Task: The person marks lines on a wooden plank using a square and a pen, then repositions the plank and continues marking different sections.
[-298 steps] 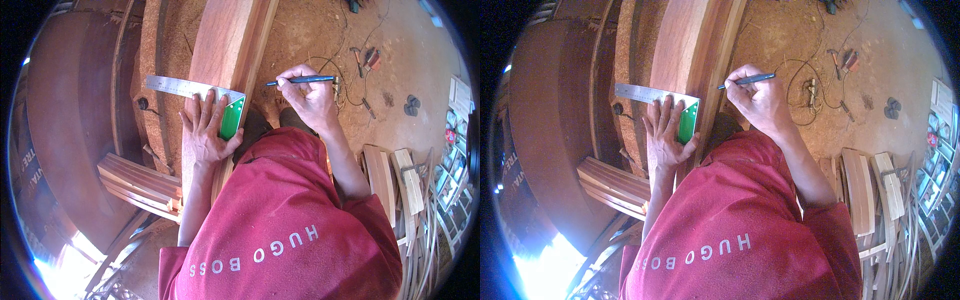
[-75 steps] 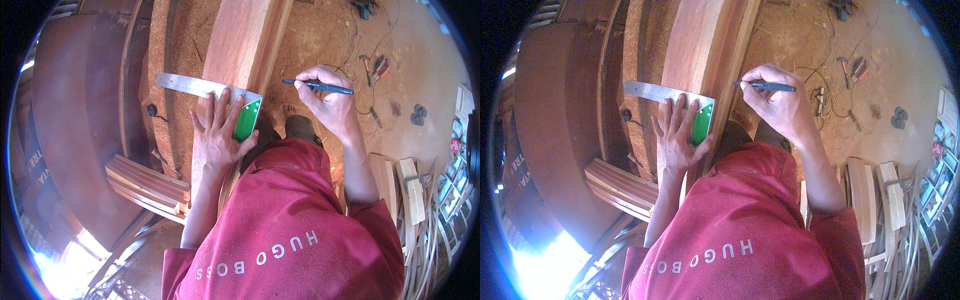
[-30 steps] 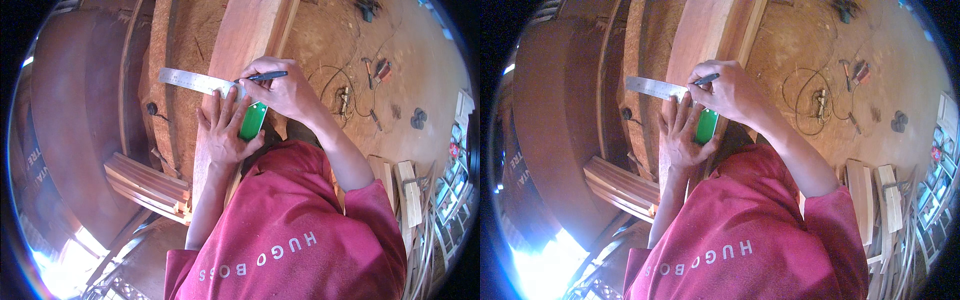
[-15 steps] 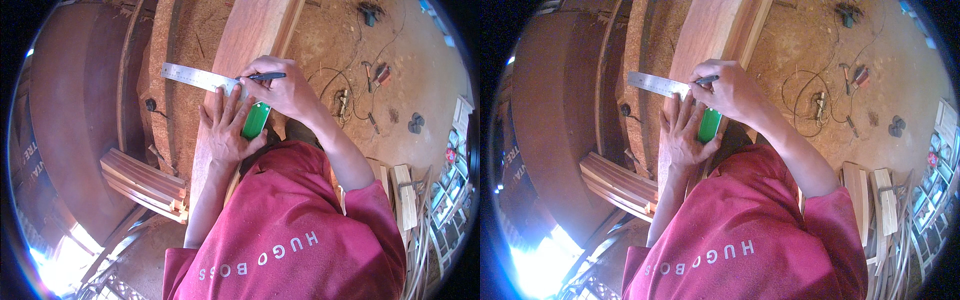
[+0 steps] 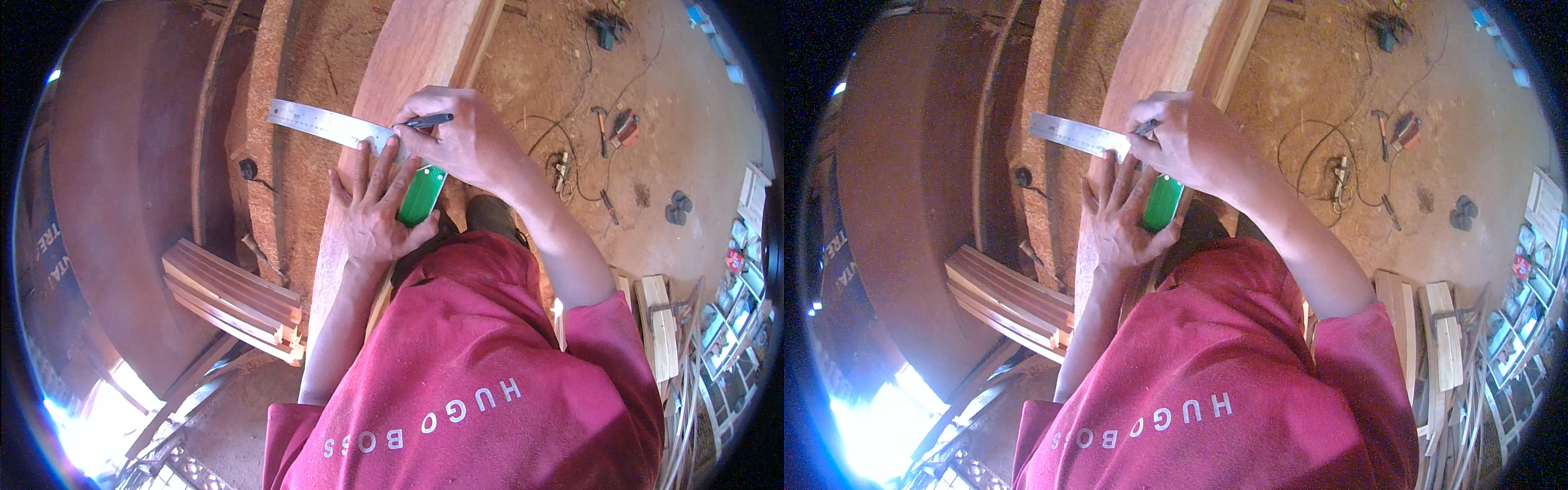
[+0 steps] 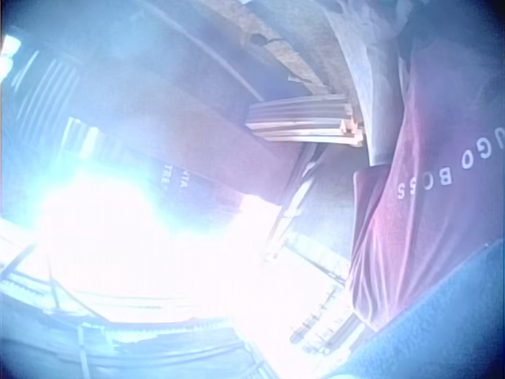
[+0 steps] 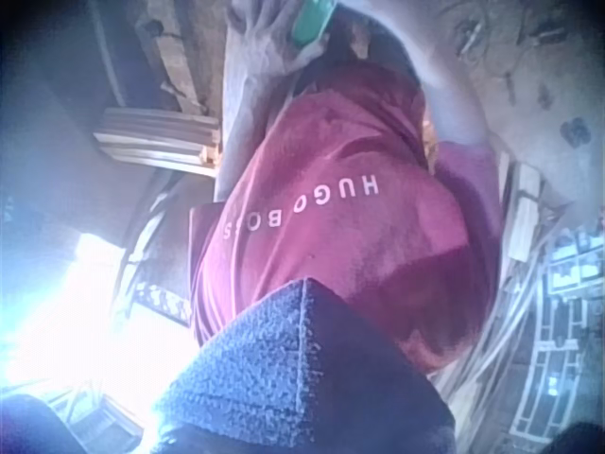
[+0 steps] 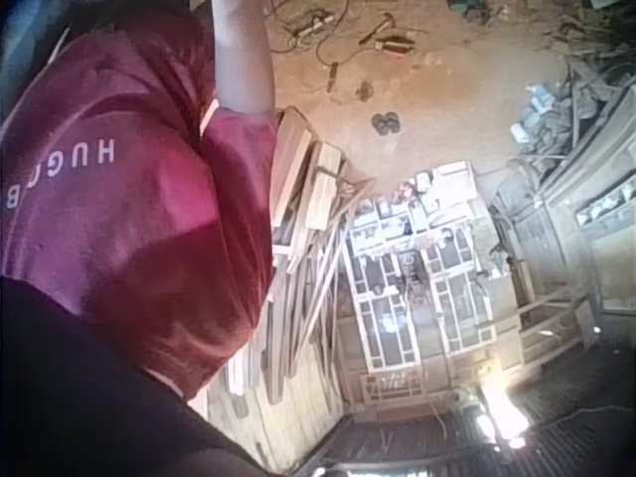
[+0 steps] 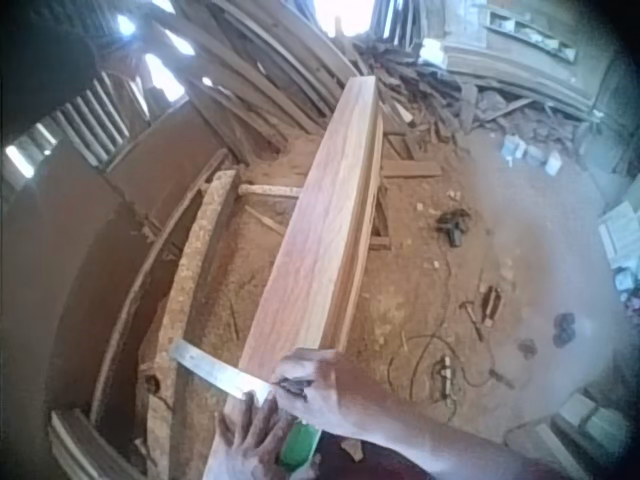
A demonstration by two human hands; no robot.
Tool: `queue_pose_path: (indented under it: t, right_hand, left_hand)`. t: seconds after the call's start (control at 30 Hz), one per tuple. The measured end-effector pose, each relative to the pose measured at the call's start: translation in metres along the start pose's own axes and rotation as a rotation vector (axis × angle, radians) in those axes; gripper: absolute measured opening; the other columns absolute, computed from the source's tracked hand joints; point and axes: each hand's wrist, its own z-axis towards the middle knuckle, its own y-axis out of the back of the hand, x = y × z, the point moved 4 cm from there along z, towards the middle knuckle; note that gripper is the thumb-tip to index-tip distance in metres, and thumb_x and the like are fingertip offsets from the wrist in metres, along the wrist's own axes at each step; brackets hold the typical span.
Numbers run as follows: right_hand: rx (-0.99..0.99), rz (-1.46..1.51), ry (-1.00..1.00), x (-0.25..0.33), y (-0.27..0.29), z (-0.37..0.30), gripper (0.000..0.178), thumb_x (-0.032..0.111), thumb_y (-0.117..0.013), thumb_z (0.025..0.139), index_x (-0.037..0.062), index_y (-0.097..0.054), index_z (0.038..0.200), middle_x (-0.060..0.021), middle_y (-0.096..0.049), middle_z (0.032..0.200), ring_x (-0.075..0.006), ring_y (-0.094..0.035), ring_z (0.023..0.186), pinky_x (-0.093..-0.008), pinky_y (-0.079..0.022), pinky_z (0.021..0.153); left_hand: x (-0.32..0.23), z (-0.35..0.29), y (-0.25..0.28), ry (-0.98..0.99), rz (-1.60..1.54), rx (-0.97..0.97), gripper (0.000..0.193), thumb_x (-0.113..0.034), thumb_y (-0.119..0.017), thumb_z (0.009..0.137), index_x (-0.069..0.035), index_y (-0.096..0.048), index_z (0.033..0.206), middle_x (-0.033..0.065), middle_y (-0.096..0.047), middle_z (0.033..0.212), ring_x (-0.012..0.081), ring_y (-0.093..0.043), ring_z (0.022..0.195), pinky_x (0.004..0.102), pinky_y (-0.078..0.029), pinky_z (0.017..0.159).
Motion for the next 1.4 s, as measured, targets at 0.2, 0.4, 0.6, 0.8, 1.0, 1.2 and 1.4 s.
queue_pose_path:
  t: [0.2,0.4,0.6,0.8,1.0,1.2,1.4]
  right_hand:
    - [0.084,0.004,-0.04,0.006,0.012,-0.01,0.011,0.009,-0.075,0.091,-0.0014,-0.073,0.095,-0.0144,-0.073,0.089,-0.0244,-0.073,0.077,-0.036,-0.054,0.066]
    - [0.081,-0.008,-0.124,0.017,0.035,-0.017,0.013,0.01,-0.075,0.091,-0.0021,-0.073,0.095,-0.0135,-0.072,0.086,-0.0235,-0.071,0.074,-0.0357,-0.053,0.065]
    - [0.038,0.046,-0.038,0.003,0.002,0.0,0.014,0.009,-0.075,0.092,-0.0031,-0.073,0.097,-0.0145,-0.073,0.089,-0.0245,-0.074,0.077,-0.0346,-0.056,0.068]
    - [0.073,0.021,-0.063,0.002,0.002,-0.007,0.02,0.021,-0.072,0.093,0.0009,-0.073,0.095,-0.0156,-0.073,0.095,-0.0364,-0.073,0.085,-0.0435,-0.058,0.075]
    - [-0.01,0.028,-0.051,0.001,0.014,-0.009,0.018,0.02,-0.072,0.092,0.0021,-0.074,0.097,-0.016,-0.074,0.094,-0.0348,-0.073,0.083,-0.0431,-0.058,0.075]
    - [0.015,0.091,0.002,-0.006,-0.006,-0.001,0.016,0.016,-0.073,0.092,0.001,-0.074,0.097,-0.0147,-0.073,0.089,-0.0294,-0.072,0.078,-0.0396,-0.057,0.072]
    - [0.071,-0.047,-0.03,0.005,0.026,-0.025,0.013,0.012,-0.075,0.092,-0.001,-0.073,0.096,-0.0145,-0.072,0.087,-0.0251,-0.071,0.074,-0.037,-0.055,0.068]
  left_hand:
    - [0.0,-0.001,0.006,0.013,0.033,0.035,0.08,-0.064,-0.071,0.078,-0.028,-0.06,0.149,0.0065,-0.042,0.166,0.0376,-0.027,0.157,0.0804,-0.015,0.114]
    - [0.002,-0.003,0.003,0.011,0.061,0.064,0.084,-0.068,-0.07,0.078,-0.03,-0.057,0.151,0.0045,-0.037,0.168,0.037,-0.024,0.158,0.0804,-0.014,0.114]
    - [0.004,-0.003,-0.001,-0.022,0.033,0.008,0.083,-0.072,-0.068,0.078,-0.03,-0.06,0.149,0.0048,-0.039,0.167,0.0368,-0.024,0.159,0.0804,-0.012,0.114]
    - [0.004,-0.003,-0.001,0.006,0.015,0.037,0.082,-0.071,-0.069,0.079,-0.03,-0.06,0.149,0.0058,-0.041,0.166,0.0374,-0.025,0.158,0.0801,-0.009,0.115]
    - [0.0,-0.001,0.003,-0.012,0.007,0.012,0.083,-0.067,-0.071,0.078,-0.029,-0.058,0.15,0.0074,-0.042,0.165,0.0381,-0.028,0.157,0.0791,-0.009,0.116]
    - [0.002,-0.003,-0.002,-0.024,-0.01,-0.042,0.082,-0.065,-0.071,0.077,-0.028,-0.059,0.15,0.0072,-0.043,0.165,0.0382,-0.028,0.157,0.079,-0.009,0.115]
    - [0.0,-0.003,0.001,-0.025,0.019,-0.012,0.085,-0.066,-0.07,0.078,-0.028,-0.056,0.152,0.0074,-0.041,0.166,0.038,-0.026,0.158,0.0786,-0.01,0.115]
